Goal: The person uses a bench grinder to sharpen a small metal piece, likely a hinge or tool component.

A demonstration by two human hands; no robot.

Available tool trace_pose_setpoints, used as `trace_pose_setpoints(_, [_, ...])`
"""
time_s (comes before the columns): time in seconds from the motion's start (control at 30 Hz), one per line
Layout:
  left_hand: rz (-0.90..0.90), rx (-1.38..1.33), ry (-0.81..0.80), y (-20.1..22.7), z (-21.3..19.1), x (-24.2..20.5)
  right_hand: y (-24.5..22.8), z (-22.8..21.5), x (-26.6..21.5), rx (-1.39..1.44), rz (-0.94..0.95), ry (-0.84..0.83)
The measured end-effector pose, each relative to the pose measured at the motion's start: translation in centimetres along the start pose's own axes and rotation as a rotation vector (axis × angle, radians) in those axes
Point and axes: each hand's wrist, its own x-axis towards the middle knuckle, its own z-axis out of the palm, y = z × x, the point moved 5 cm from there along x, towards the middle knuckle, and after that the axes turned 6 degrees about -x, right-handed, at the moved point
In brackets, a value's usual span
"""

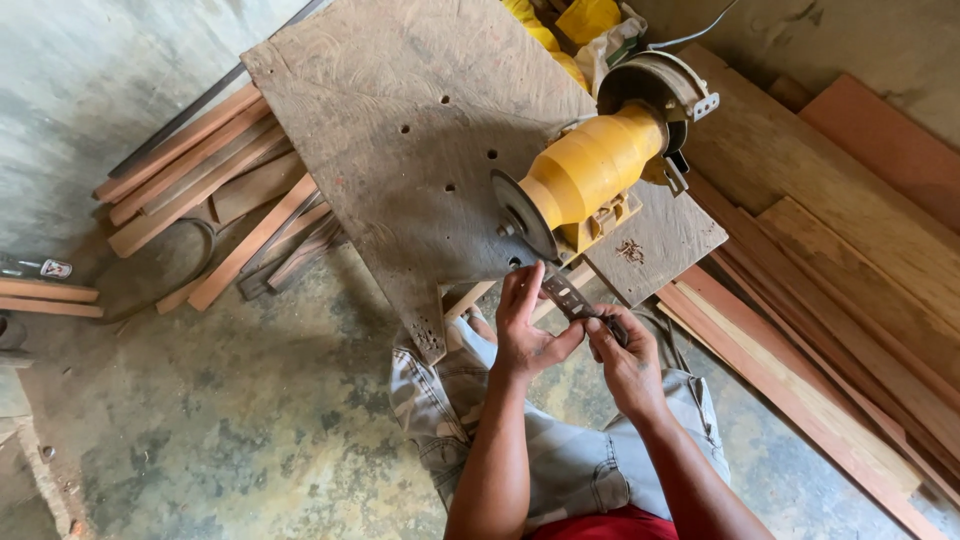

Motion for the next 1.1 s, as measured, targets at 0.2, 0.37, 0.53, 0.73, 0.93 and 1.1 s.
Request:
trace_pose_setpoints(0.2, [-0.029,-0.04,0.013,-0.9,0.1,-0.1,-0.2,0.1,0.3,0.051,-0.032,-0.001])
trace_pose_setpoints(0.37, [-0.034,-0.081,-0.011,-1.0,0.1,0.1,-0.2,0.2,0.4,0.052,-0.01,-0.01])
trace_pose_setpoints(0.53, [-0.024,-0.066,-0.026,-1.3,0.0,-0.1,-0.3,0.3,0.4,0.04,-0.024,-0.023])
trace_pose_setpoints(0.73, [-0.004,-0.067,-0.03,-1.5,0.0,-0.1,-0.5,0.4,0.4,0.056,-0.023,-0.016])
trace_pose_setpoints(0.93, [-0.04,-0.035,-0.045,-1.6,0.1,-0.1,-0.5,0.3,0.5,0.051,-0.015,-0.009])
trace_pose_setpoints(1.1, [-0.041,-0.045,-0.017,-1.7,0.1,-0.1,-0.2,0.4,1.1,0.064,-0.028,-0.019])
